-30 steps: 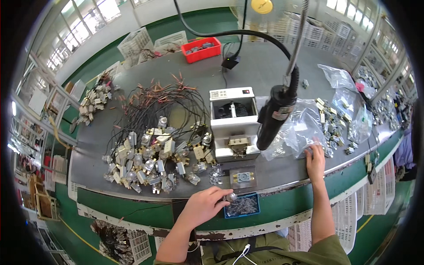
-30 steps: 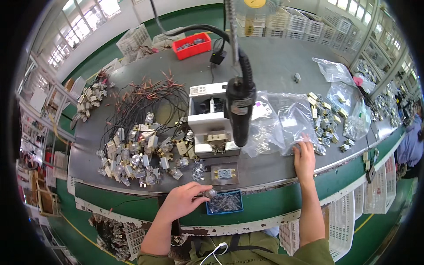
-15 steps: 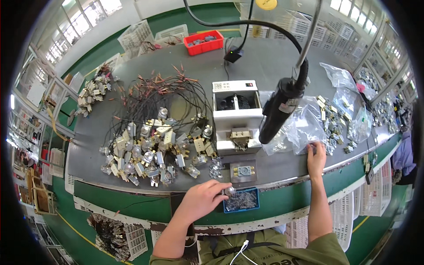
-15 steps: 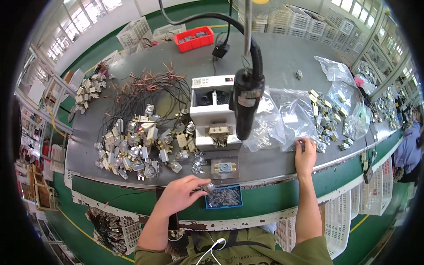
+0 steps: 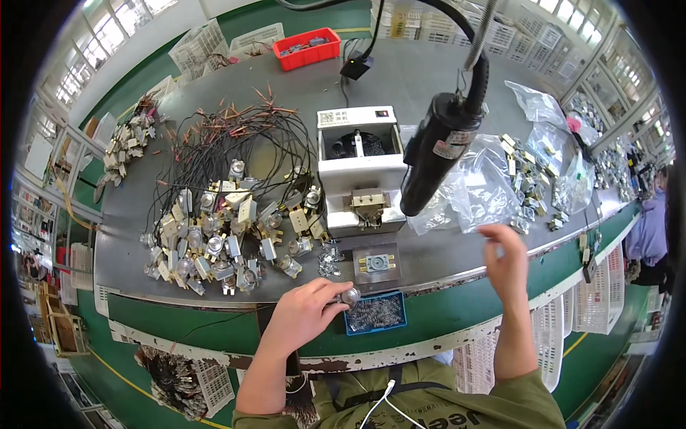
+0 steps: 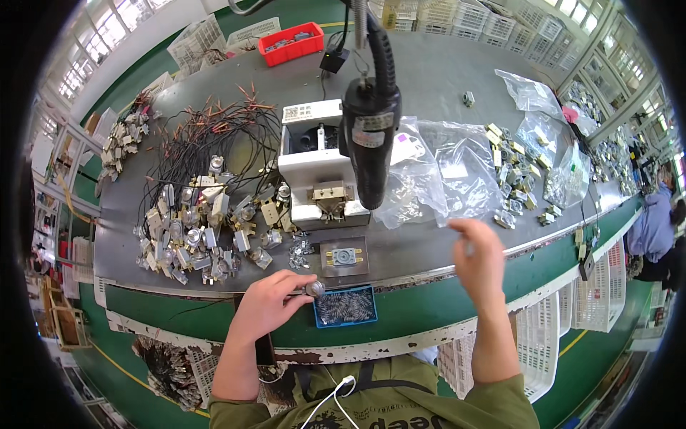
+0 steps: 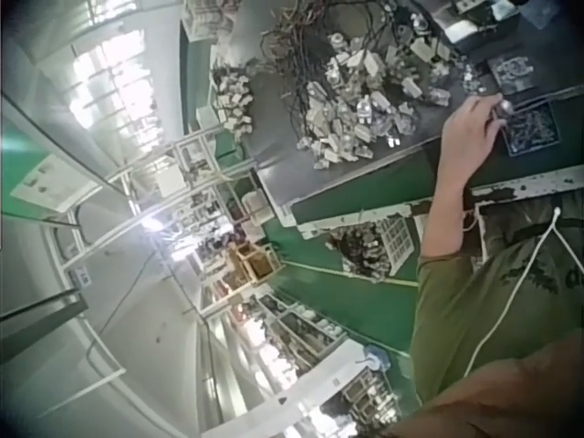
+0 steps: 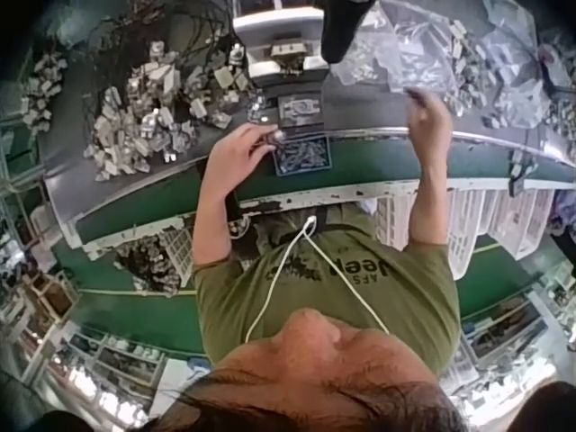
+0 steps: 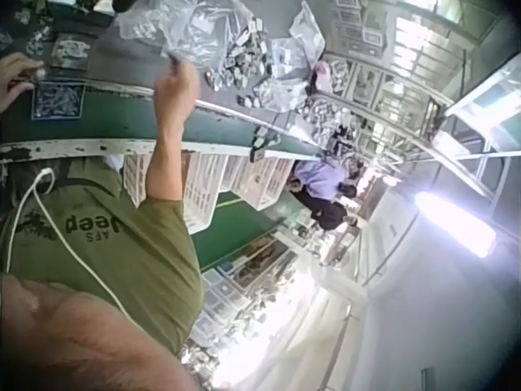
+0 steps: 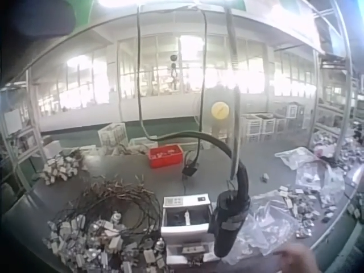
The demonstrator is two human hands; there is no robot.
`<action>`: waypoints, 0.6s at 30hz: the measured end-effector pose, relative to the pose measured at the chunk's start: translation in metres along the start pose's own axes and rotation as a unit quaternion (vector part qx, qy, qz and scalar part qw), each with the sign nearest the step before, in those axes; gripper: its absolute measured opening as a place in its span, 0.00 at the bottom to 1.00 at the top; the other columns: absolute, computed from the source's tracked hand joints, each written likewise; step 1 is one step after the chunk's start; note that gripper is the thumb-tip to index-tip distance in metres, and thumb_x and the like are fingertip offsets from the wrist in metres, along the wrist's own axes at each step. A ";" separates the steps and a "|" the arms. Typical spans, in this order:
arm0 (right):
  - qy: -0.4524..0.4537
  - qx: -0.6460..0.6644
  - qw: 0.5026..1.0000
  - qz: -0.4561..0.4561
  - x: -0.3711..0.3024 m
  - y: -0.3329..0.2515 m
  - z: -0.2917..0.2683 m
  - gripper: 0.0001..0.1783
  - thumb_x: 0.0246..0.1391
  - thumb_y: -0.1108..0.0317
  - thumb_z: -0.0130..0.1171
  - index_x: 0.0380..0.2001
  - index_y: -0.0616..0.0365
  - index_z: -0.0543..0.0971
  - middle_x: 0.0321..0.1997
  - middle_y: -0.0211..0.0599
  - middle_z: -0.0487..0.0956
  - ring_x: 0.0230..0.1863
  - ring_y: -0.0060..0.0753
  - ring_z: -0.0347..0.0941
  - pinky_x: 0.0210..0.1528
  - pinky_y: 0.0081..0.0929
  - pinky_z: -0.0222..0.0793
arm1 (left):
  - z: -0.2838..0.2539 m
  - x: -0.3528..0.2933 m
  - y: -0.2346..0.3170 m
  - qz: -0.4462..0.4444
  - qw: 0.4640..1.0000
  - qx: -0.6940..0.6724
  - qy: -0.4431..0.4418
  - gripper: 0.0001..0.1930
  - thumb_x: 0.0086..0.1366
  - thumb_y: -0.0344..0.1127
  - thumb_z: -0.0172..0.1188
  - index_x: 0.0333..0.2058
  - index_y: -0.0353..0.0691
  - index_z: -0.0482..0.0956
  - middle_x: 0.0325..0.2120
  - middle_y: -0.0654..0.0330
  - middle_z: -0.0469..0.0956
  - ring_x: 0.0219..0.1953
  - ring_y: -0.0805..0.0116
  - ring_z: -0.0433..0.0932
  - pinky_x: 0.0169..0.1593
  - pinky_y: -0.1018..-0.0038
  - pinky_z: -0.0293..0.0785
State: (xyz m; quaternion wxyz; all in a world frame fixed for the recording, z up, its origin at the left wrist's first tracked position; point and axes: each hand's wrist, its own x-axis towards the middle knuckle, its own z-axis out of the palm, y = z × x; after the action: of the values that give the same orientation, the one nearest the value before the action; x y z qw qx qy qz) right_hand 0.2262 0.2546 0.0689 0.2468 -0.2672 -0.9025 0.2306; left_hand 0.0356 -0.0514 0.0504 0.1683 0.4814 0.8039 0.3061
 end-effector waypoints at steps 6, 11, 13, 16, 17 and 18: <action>-0.170 0.043 0.972 -0.153 0.003 -0.021 0.051 0.18 0.50 0.81 0.53 0.45 0.60 0.81 0.50 0.46 0.82 0.49 0.51 0.78 0.53 0.38 0.74 | -0.004 0.002 0.001 -0.009 1.000 -0.006 0.014 0.17 0.57 0.36 0.71 0.46 0.47 0.84 0.37 0.63 0.82 0.31 0.65 0.81 0.34 0.73 0.78; -0.081 -0.095 0.981 -0.149 0.051 0.007 0.108 0.26 0.52 0.78 0.52 0.56 0.54 0.75 0.62 0.48 0.73 0.59 0.53 0.72 0.57 0.43 0.72 | -0.003 0.002 0.000 -0.013 1.000 0.007 0.001 0.17 0.57 0.37 0.70 0.47 0.47 0.83 0.37 0.63 0.82 0.31 0.65 0.81 0.34 0.73 0.78; -0.122 -0.083 0.984 -0.098 0.060 0.001 0.110 0.25 0.50 0.78 0.54 0.54 0.54 0.76 0.62 0.45 0.73 0.58 0.55 0.72 0.57 0.44 0.72 | -0.003 0.002 -0.001 -0.005 1.000 0.005 0.007 0.17 0.58 0.37 0.70 0.47 0.47 0.83 0.37 0.63 0.82 0.31 0.65 0.81 0.34 0.72 0.78; -0.151 -0.054 0.985 -0.057 0.063 -0.012 0.107 0.24 0.48 0.76 0.57 0.51 0.52 0.78 0.60 0.42 0.74 0.56 0.56 0.73 0.56 0.45 0.73 | -0.005 0.001 -0.001 -0.004 1.000 0.007 0.014 0.17 0.58 0.37 0.70 0.47 0.47 0.83 0.37 0.63 0.82 0.30 0.65 0.81 0.34 0.72 0.78; -0.134 -0.043 0.988 -0.060 0.062 -0.014 0.105 0.23 0.48 0.75 0.57 0.51 0.51 0.78 0.58 0.42 0.75 0.55 0.56 0.73 0.55 0.46 0.73 | -0.004 0.001 -0.002 -0.005 1.000 0.005 0.014 0.17 0.58 0.37 0.70 0.47 0.47 0.83 0.37 0.63 0.82 0.30 0.65 0.81 0.34 0.72 0.78; -0.136 -0.045 0.988 -0.060 0.061 -0.013 0.104 0.23 0.48 0.75 0.57 0.51 0.51 0.78 0.58 0.42 0.75 0.55 0.56 0.73 0.55 0.46 0.73 | -0.004 0.002 -0.002 -0.006 1.000 0.003 0.011 0.17 0.57 0.37 0.70 0.47 0.47 0.83 0.37 0.63 0.81 0.30 0.65 0.81 0.34 0.71 0.78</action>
State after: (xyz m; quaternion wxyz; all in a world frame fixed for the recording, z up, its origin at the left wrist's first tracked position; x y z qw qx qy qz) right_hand 0.1179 0.2519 0.0155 0.1231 -0.1900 -0.9514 0.2086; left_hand 0.0313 -0.0519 0.0520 0.1595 0.4735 0.8096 0.3080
